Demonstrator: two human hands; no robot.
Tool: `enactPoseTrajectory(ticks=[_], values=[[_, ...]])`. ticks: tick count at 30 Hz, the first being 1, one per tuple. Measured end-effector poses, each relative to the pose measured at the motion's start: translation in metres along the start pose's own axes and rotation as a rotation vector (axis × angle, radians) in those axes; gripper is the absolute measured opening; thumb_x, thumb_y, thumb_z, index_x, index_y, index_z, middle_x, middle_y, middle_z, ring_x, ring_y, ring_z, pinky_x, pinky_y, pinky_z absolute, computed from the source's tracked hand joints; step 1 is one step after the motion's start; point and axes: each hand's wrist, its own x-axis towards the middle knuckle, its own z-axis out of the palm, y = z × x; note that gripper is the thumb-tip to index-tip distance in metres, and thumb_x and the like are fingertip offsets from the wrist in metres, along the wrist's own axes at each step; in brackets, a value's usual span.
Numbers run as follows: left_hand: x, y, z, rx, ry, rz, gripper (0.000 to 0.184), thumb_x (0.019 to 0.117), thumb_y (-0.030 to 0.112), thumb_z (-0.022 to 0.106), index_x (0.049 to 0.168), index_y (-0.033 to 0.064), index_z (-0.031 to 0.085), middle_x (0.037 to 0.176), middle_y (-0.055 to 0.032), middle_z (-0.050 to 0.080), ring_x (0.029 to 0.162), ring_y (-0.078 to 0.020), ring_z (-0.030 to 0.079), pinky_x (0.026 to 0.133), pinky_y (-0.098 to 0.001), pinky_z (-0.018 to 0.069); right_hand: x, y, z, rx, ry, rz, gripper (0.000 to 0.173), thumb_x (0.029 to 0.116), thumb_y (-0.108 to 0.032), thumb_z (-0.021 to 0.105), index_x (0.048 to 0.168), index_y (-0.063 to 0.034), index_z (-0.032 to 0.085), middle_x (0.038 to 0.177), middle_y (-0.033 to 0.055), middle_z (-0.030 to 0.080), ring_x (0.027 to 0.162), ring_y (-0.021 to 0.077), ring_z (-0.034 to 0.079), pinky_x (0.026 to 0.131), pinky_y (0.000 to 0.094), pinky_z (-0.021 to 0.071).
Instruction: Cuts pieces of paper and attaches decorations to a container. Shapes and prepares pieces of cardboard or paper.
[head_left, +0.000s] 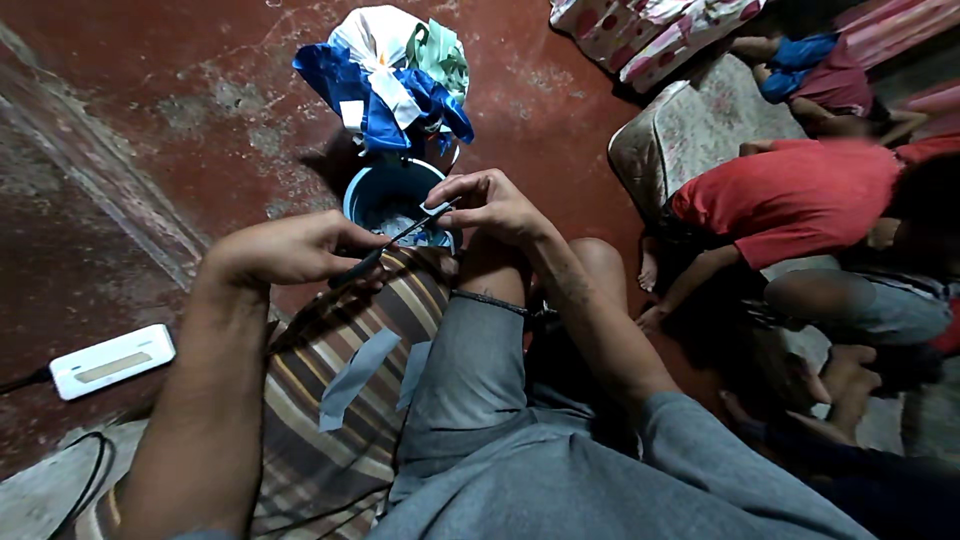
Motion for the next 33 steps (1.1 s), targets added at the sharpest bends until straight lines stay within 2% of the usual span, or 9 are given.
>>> enactPoseTrajectory(ticks=[3, 7, 12, 16, 21, 27, 33], values=[[0.0016, 0.0005, 0.002, 0.01, 0.006, 0.001, 0.04, 0.0947, -0.002, 0.062, 0.133, 0.0057, 0.068, 0.097, -0.0056, 0.077, 0.085, -0.0133, 0.073, 0.077, -0.0258, 0.0614, -0.0001, 0.0009, -0.0012, 0.001, -0.008, -0.006, 0.024, 0.0856, 0.007, 0.071, 0.109, 0.0079, 0.071, 0.115, 0.0139, 0.07, 0.094, 0.0135, 0.069, 0.082, 0.0291, 0.0596], [0.0031, -0.0016, 0.0017, 0.045, -0.002, 0.003, 0.043, 0.0957, -0.001, 0.061, 0.137, 0.0073, 0.065, 0.098, -0.0042, 0.076, 0.084, -0.0124, 0.073, 0.075, -0.026, 0.061, 0.0003, -0.002, 0.0018, -0.034, -0.02, 0.022, 0.024, 0.086, 0.006, 0.072, 0.11, 0.0071, 0.072, 0.118, 0.0135, 0.07, 0.093, 0.0129, 0.069, 0.079, 0.0283, 0.0597], [0.0034, -0.0026, 0.0015, 0.004, 0.001, -0.001, 0.043, 0.095, -0.002, 0.059, 0.137, 0.0056, 0.065, 0.099, -0.0073, 0.076, 0.084, -0.0158, 0.074, 0.075, -0.0281, 0.0624, 0.0006, -0.0015, 0.0017, -0.01, -0.023, 0.025, 0.025, 0.0862, 0.006, 0.071, 0.111, 0.0078, 0.071, 0.119, 0.0144, 0.069, 0.093, 0.0137, 0.069, 0.08, 0.0292, 0.0598], [0.0032, -0.0019, 0.0019, 0.026, 0.0, 0.009, 0.039, 0.0956, -0.001, 0.059, 0.134, 0.0061, 0.067, 0.097, -0.005, 0.077, 0.083, -0.0134, 0.074, 0.076, -0.0265, 0.062, 0.0, -0.0026, 0.0024, 0.007, -0.026, 0.036, 0.025, 0.0854, 0.008, 0.071, 0.11, 0.0081, 0.071, 0.119, 0.0149, 0.069, 0.097, 0.015, 0.069, 0.083, 0.0298, 0.0597], [0.0035, -0.0027, 0.002, 0.008, 0.003, 0.028, 0.038, 0.0935, -0.002, 0.061, 0.13, 0.0054, 0.07, 0.096, -0.0061, 0.077, 0.083, -0.0137, 0.074, 0.076, -0.0261, 0.062, 0.0002, -0.0029, 0.0012, 0.026, -0.037, 0.045, 0.025, 0.085, 0.009, 0.071, 0.11, 0.008, 0.071, 0.118, 0.0149, 0.069, 0.098, 0.0154, 0.069, 0.084, 0.0301, 0.0597], [0.0035, -0.0041, 0.0013, 0.034, 0.002, 0.011, 0.04, 0.0942, 0.001, 0.062, 0.133, 0.0065, 0.068, 0.098, -0.0044, 0.077, 0.086, -0.0132, 0.074, 0.078, -0.0267, 0.0617, 0.0006, -0.0025, 0.0002, 0.059, -0.049, 0.062, 0.025, 0.0841, 0.01, 0.071, 0.109, 0.0074, 0.071, 0.118, 0.014, 0.069, 0.099, 0.0156, 0.069, 0.084, 0.0308, 0.0602], [0.0064, -0.008, 0.0003, 0.012, -0.022, 0.037, 0.044, 0.0944, 0.005, 0.066, 0.138, 0.0067, 0.064, 0.108, -0.005, 0.076, 0.092, -0.011, 0.073, 0.079, -0.0233, 0.0609, 0.0016, -0.0033, 0.0017, 0.061, -0.057, 0.061, 0.026, 0.0827, 0.011, 0.071, 0.108, 0.0071, 0.072, 0.116, 0.0135, 0.07, 0.099, 0.0155, 0.068, 0.084, 0.0305, 0.0597]])
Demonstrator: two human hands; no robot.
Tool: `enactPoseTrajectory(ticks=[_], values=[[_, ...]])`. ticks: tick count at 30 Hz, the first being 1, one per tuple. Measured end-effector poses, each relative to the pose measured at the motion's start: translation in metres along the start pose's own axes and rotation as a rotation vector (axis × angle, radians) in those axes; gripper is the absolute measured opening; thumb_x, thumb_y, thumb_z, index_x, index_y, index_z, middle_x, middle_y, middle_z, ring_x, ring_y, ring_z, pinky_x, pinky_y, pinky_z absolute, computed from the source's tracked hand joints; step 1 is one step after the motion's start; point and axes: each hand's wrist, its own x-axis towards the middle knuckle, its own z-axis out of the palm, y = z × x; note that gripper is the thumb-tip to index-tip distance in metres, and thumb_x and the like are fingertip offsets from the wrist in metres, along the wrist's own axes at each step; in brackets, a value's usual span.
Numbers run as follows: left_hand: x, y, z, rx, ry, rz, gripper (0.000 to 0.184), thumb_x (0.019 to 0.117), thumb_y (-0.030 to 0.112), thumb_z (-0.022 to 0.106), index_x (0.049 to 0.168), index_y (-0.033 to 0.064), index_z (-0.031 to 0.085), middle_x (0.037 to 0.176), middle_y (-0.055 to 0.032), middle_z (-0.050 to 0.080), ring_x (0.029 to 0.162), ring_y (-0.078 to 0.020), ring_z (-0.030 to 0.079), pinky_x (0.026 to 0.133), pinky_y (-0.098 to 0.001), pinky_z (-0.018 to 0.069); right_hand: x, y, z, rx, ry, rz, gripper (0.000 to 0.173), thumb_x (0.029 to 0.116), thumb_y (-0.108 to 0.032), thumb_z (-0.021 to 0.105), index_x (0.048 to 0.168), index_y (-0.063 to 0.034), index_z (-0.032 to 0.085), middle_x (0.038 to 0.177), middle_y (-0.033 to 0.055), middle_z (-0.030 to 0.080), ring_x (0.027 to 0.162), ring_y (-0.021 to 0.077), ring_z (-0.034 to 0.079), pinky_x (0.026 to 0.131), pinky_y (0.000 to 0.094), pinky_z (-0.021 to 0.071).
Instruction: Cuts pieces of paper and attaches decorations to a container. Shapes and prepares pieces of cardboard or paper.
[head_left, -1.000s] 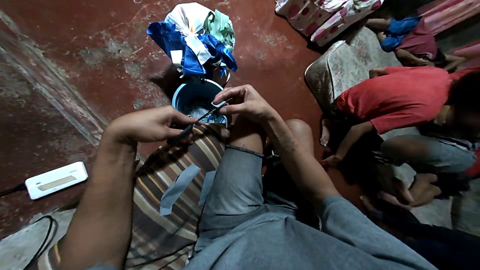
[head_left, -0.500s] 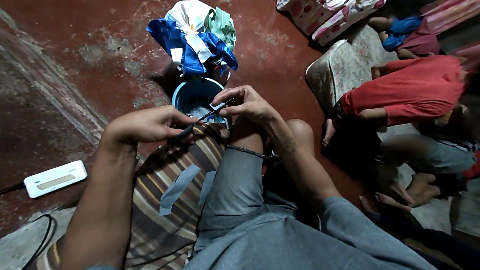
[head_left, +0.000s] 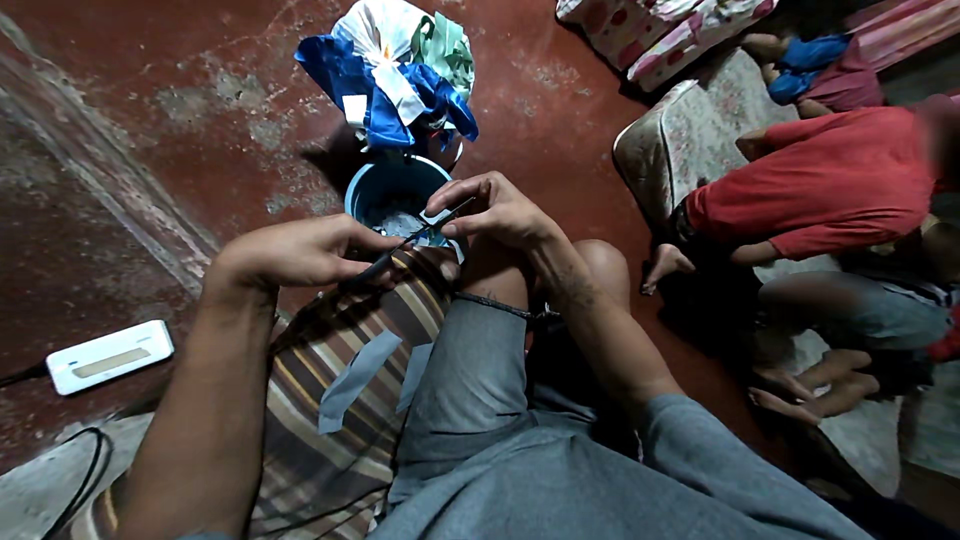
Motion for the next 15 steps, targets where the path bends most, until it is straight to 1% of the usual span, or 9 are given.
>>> enactPoseTrajectory(ticks=[4, 6, 8, 9, 11, 12, 13, 15], values=[[0.003, -0.002, 0.002, 0.013, 0.013, 0.058, 0.046, 0.0928, 0.003, 0.063, 0.139, 0.0049, 0.063, 0.108, -0.003, 0.076, 0.09, -0.0066, 0.072, 0.079, -0.0204, 0.0594, -0.001, 0.0, 0.0, -0.018, 0.004, -0.023, 0.025, 0.0823, 0.009, 0.071, 0.107, 0.0058, 0.073, 0.116, 0.0118, 0.07, 0.098, 0.0131, 0.068, 0.083, 0.0285, 0.0591], [0.004, -0.003, 0.002, -0.013, 0.004, 0.064, 0.045, 0.0939, 0.002, 0.062, 0.139, 0.0042, 0.063, 0.107, -0.0061, 0.077, 0.093, -0.0118, 0.074, 0.082, -0.0245, 0.0611, -0.001, 0.001, -0.001, -0.016, -0.002, -0.034, 0.025, 0.0828, 0.009, 0.072, 0.108, 0.006, 0.073, 0.116, 0.012, 0.07, 0.096, 0.0129, 0.068, 0.081, 0.0284, 0.0593], [0.006, 0.0, 0.004, -0.038, 0.006, 0.052, 0.043, 0.0937, -0.003, 0.06, 0.136, 0.0031, 0.064, 0.105, -0.0093, 0.077, 0.094, -0.0168, 0.075, 0.081, -0.0281, 0.0625, -0.001, 0.001, 0.0, -0.007, -0.016, -0.035, 0.026, 0.0832, 0.009, 0.071, 0.109, 0.0064, 0.072, 0.116, 0.0119, 0.07, 0.093, 0.0119, 0.068, 0.079, 0.0274, 0.0587], [0.005, 0.001, 0.005, -0.028, 0.015, 0.048, 0.044, 0.0934, -0.003, 0.062, 0.137, 0.004, 0.065, 0.106, -0.0084, 0.077, 0.093, -0.0155, 0.075, 0.08, -0.0269, 0.0621, -0.001, 0.001, 0.001, -0.006, -0.021, -0.033, 0.026, 0.0829, 0.01, 0.071, 0.109, 0.0066, 0.072, 0.116, 0.012, 0.07, 0.092, 0.0117, 0.068, 0.078, 0.0272, 0.0587], [0.003, 0.001, 0.004, -0.003, 0.034, 0.079, 0.046, 0.0925, 0.002, 0.064, 0.139, 0.0062, 0.064, 0.107, -0.0042, 0.077, 0.091, -0.0097, 0.073, 0.08, -0.0228, 0.0606, 0.0, 0.001, 0.0, -0.021, -0.015, -0.04, 0.026, 0.0826, 0.01, 0.07, 0.109, 0.0067, 0.072, 0.116, 0.0124, 0.07, 0.094, 0.0124, 0.068, 0.081, 0.028, 0.0589], [0.0, 0.001, 0.003, -0.026, 0.058, 0.113, 0.047, 0.0927, 0.004, 0.064, 0.139, 0.0059, 0.063, 0.107, -0.0048, 0.077, 0.09, -0.0101, 0.073, 0.077, -0.0223, 0.0609, 0.0, 0.001, -0.002, -0.045, -0.009, -0.04, 0.025, 0.0837, 0.009, 0.07, 0.108, 0.0064, 0.072, 0.115, 0.0121, 0.071, 0.096, 0.0121, 0.068, 0.082, 0.0279, 0.0586], [-0.003, 0.001, 0.0, -0.059, 0.106, 0.153, 0.047, 0.0923, 0.004, 0.063, 0.139, 0.0046, 0.062, 0.107, -0.0073, 0.077, 0.089, -0.0132, 0.074, 0.076, -0.0237, 0.0615, 0.001, 0.001, -0.007, -0.085, -0.006, -0.03, 0.022, 0.0852, 0.007, 0.07, 0.107, 0.0059, 0.073, 0.115, 0.0119, 0.071, 0.097, 0.0123, 0.068, 0.084, 0.0281, 0.0586], [-0.009, 0.003, -0.006, -0.133, 0.254, 0.239, 0.045, 0.0938, 0.003, 0.059, 0.138, -0.0004, 0.059, 0.108, -0.0117, 0.076, 0.096, -0.0212, 0.075, 0.085, -0.0306, 0.0629, 0.013, 0.002, -0.027, -0.166, -0.037, 0.044, 0.019, 0.0882, 0.005, 0.07, 0.107, 0.0044, 0.073, 0.112, 0.0102, 0.072, 0.096, 0.0121, 0.069, 0.084, 0.0288, 0.0592]])
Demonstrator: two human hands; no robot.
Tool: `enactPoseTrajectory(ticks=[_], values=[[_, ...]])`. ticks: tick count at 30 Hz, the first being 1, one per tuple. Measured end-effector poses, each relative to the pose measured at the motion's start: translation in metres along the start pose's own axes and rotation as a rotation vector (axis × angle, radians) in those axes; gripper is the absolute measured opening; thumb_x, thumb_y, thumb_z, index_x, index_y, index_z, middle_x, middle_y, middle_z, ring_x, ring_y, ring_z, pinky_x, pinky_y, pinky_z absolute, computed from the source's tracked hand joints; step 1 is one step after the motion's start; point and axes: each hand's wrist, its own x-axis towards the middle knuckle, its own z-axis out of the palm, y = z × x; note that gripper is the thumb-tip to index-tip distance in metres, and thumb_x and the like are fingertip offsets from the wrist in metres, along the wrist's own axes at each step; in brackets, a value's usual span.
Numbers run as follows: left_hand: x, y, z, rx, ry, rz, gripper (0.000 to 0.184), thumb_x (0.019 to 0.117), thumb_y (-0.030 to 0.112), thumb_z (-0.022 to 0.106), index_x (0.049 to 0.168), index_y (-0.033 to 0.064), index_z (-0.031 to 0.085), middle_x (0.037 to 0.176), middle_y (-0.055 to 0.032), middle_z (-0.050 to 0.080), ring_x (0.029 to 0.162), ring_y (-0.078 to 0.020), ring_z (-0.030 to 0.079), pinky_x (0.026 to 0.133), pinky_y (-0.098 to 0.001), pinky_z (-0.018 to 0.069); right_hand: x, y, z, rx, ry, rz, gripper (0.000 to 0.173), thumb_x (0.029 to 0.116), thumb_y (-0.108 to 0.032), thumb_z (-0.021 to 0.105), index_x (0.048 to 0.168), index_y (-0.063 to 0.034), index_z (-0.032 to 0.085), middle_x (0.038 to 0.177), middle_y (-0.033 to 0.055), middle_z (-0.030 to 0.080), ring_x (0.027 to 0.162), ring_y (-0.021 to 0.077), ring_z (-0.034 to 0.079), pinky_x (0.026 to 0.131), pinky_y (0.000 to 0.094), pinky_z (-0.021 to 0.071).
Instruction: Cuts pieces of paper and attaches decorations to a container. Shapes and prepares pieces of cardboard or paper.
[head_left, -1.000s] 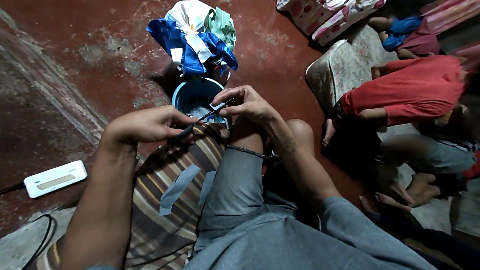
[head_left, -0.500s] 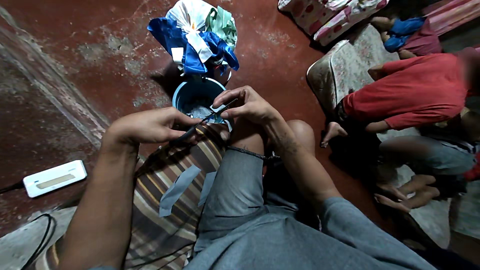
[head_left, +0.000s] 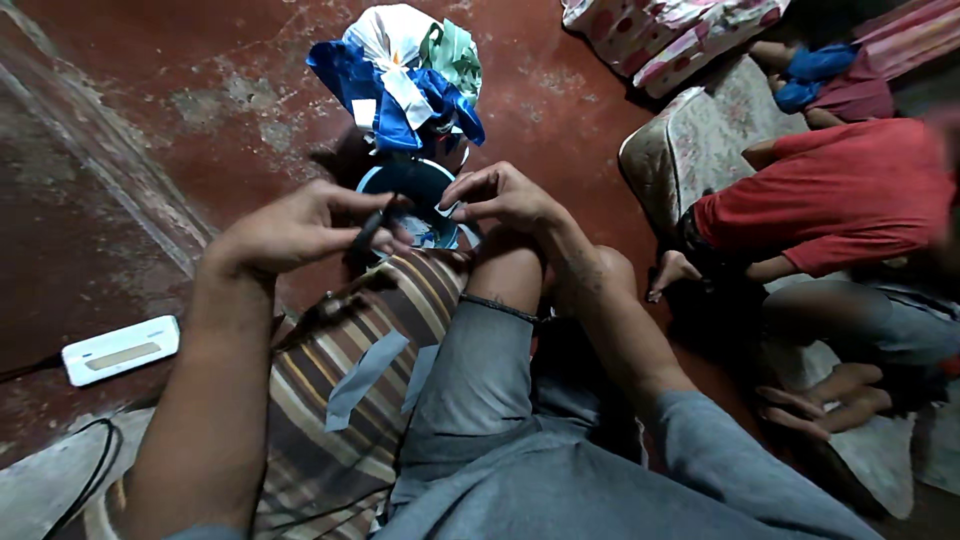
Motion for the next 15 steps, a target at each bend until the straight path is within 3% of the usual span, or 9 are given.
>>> enactPoseTrajectory(ticks=[3, 5, 9, 12, 15], values=[[-0.003, -0.001, -0.007, -0.054, 0.283, -0.058, 0.043, 0.0974, 0.0, 0.058, 0.14, 0.0019, 0.055, 0.11, -0.0104, 0.075, 0.1, -0.0224, 0.074, 0.09, -0.0349, 0.0619, 0.033, 0.03, -0.028, -0.105, -0.062, 0.195, 0.02, 0.0905, 0.004, 0.07, 0.11, 0.0036, 0.073, 0.103, 0.0093, 0.074, 0.087, 0.0107, 0.069, 0.081, 0.0293, 0.0595], [0.001, -0.003, -0.01, -0.014, 0.405, -0.154, 0.043, 0.0962, -0.002, 0.063, 0.139, 0.0017, 0.056, 0.107, -0.0087, 0.075, 0.095, -0.0182, 0.075, 0.087, -0.0324, 0.0624, 0.055, 0.07, -0.04, -0.219, -0.082, 0.337, 0.024, 0.0909, 0.003, 0.07, 0.115, 0.0026, 0.072, 0.098, 0.0111, 0.073, 0.08, 0.012, 0.068, 0.076, 0.0314, 0.0588], [0.003, -0.001, -0.007, 0.071, 0.468, -0.261, 0.041, 0.0947, 0.001, 0.068, 0.135, 0.004, 0.062, 0.102, -0.0078, 0.075, 0.089, -0.0139, 0.074, 0.082, -0.0295, 0.0618, 0.067, 0.142, -0.061, -0.41, -0.103, 0.538, 0.045, 0.0899, 0.006, 0.068, 0.134, 0.0022, 0.062, 0.117, 0.0204, 0.069, 0.096, 0.0257, 0.069, 0.088, 0.0443, 0.0568], [0.003, -0.003, -0.008, 0.103, 0.455, -0.291, 0.041, 0.0958, 0.002, 0.068, 0.137, 0.006, 0.062, 0.102, -0.0076, 0.076, 0.091, -0.014, 0.074, 0.083, -0.0296, 0.0617, 0.056, 0.143, -0.068, -0.32, 0.075, 0.464, 0.04, 0.0907, 0.002, 0.069, 0.13, 0.0029, 0.063, 0.116, 0.0174, 0.071, 0.099, 0.0212, 0.069, 0.089, 0.0397, 0.0572], [0.005, -0.004, -0.006, 0.089, 0.455, -0.27, 0.039, 0.095, 0.002, 0.068, 0.133, 0.005, 0.063, 0.101, -0.0076, 0.076, 0.089, -0.0142, 0.075, 0.081, -0.029, 0.062, 0.05, 0.098, -0.057, -0.172, 0.155, 0.249, 0.031, 0.0906, 0.001, 0.07, 0.122, 0.0045, 0.066, 0.112, 0.0123, 0.071, 0.096, 0.0138, 0.068, 0.088, 0.0325, 0.0573]])
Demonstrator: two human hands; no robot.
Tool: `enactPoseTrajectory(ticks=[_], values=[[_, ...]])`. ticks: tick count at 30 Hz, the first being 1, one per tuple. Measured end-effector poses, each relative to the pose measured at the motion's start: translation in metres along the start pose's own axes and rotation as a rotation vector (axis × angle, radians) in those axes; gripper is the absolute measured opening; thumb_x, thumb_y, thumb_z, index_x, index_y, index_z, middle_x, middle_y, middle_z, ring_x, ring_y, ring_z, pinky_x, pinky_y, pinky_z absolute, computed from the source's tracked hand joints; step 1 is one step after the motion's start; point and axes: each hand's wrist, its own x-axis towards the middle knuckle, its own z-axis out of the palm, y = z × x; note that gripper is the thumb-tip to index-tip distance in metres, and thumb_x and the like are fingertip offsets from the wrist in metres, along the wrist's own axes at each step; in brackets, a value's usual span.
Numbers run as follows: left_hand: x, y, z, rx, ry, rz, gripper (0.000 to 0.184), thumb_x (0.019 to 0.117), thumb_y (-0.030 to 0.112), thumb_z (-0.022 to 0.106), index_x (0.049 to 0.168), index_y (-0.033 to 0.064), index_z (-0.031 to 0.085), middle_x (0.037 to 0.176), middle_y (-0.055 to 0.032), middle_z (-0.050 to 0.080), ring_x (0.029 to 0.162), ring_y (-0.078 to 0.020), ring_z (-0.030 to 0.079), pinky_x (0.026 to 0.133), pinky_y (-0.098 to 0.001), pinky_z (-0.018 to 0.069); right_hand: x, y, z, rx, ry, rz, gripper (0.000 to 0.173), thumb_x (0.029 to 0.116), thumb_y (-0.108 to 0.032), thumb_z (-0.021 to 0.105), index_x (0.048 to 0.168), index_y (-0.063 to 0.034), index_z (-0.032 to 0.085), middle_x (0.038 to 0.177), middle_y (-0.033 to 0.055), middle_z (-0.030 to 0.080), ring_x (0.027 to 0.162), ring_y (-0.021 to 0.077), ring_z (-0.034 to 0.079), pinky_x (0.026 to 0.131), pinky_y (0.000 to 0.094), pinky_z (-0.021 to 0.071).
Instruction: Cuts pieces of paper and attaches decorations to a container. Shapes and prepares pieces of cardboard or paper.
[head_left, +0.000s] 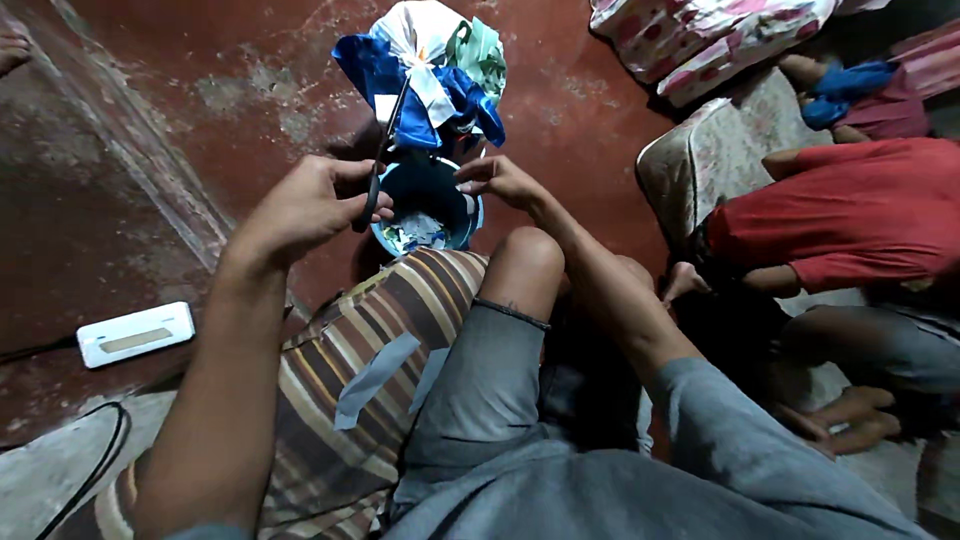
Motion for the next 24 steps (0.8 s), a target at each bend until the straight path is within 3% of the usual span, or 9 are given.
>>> enactPoseTrajectory(ticks=[4, 7, 10, 16, 19, 21, 24], values=[[0.0, 0.008, 0.011, -0.087, -0.037, 0.056, 0.039, 0.0946, -0.002, 0.066, 0.133, 0.0038, 0.061, 0.104, -0.0064, 0.075, 0.092, -0.0147, 0.074, 0.085, -0.0307, 0.0626, -0.04, -0.084, 0.016, 0.122, 0.021, -0.262, 0.018, 0.0897, 0.004, 0.07, 0.108, 0.0044, 0.069, 0.102, 0.0094, 0.072, 0.092, 0.0133, 0.069, 0.085, 0.0324, 0.0596], [0.0, 0.007, 0.015, -0.086, -0.067, 0.091, 0.039, 0.0941, -0.001, 0.068, 0.133, 0.0029, 0.061, 0.103, -0.0064, 0.075, 0.091, -0.0139, 0.075, 0.085, -0.0297, 0.0624, -0.067, -0.112, 0.041, 0.207, 0.031, -0.372, 0.011, 0.0898, 0.004, 0.069, 0.101, 0.0043, 0.069, 0.094, 0.0089, 0.072, 0.085, 0.0131, 0.069, 0.08, 0.0326, 0.0598], [-0.001, 0.007, 0.017, -0.073, -0.081, 0.092, 0.037, 0.0942, 0.0, 0.068, 0.131, 0.003, 0.063, 0.102, -0.0064, 0.075, 0.09, -0.0134, 0.075, 0.084, -0.029, 0.0624, -0.081, -0.107, 0.061, 0.271, 0.045, -0.366, 0.012, 0.0919, 0.002, 0.068, 0.103, 0.0042, 0.071, 0.095, 0.0074, 0.073, 0.085, 0.0102, 0.069, 0.079, 0.0299, 0.0594], [-0.008, 0.013, 0.007, -0.006, -0.126, 0.071, 0.039, 0.0948, -0.001, 0.066, 0.133, 0.0034, 0.062, 0.103, -0.008, 0.075, 0.091, -0.0157, 0.074, 0.082, -0.0297, 0.0623, -0.094, -0.097, 0.066, 0.344, 0.076, -0.258, 0.028, 0.0929, 0.001, 0.066, 0.121, 0.0059, 0.068, 0.111, 0.0113, 0.072, 0.093, 0.0112, 0.069, 0.084, 0.0293, 0.0583], [-0.015, 0.009, -0.014, 0.125, -0.326, 0.056, 0.041, 0.0921, -0.004, 0.066, 0.132, 0.0057, 0.066, 0.098, -0.0093, 0.076, 0.086, -0.0181, 0.074, 0.076, -0.0301, 0.0618, -0.093, -0.093, 0.06, 0.384, 0.132, -0.312, 0.033, 0.0906, -0.001, 0.068, 0.123, 0.0049, 0.068, 0.116, 0.0113, 0.071, 0.095, 0.0122, 0.068, 0.085, 0.0308, 0.0584], [-0.019, 0.006, -0.028, 0.215, -0.494, 0.037, 0.046, 0.0913, -0.003, 0.066, 0.136, 0.0073, 0.065, 0.101, -0.0074, 0.077, 0.087, -0.0166, 0.074, 0.075, -0.028, 0.0618, -0.093, -0.092, 0.059, 0.393, 0.157, -0.333, 0.032, 0.0903, -0.001, 0.068, 0.122, 0.0052, 0.068, 0.114, 0.011, 0.071, 0.092, 0.0122, 0.067, 0.083, 0.0307, 0.0585], [-0.021, 0.009, -0.027, 0.252, -0.58, -0.016, 0.044, 0.0911, -0.001, 0.066, 0.135, 0.0076, 0.067, 0.101, -0.0055, 0.077, 0.087, -0.0146, 0.074, 0.074, -0.0265, 0.0616, -0.093, -0.091, 0.059, 0.372, 0.155, -0.341, 0.032, 0.0897, 0.002, 0.068, 0.121, 0.0055, 0.068, 0.115, 0.0117, 0.071, 0.089, 0.0122, 0.068, 0.081, 0.0301, 0.059]])
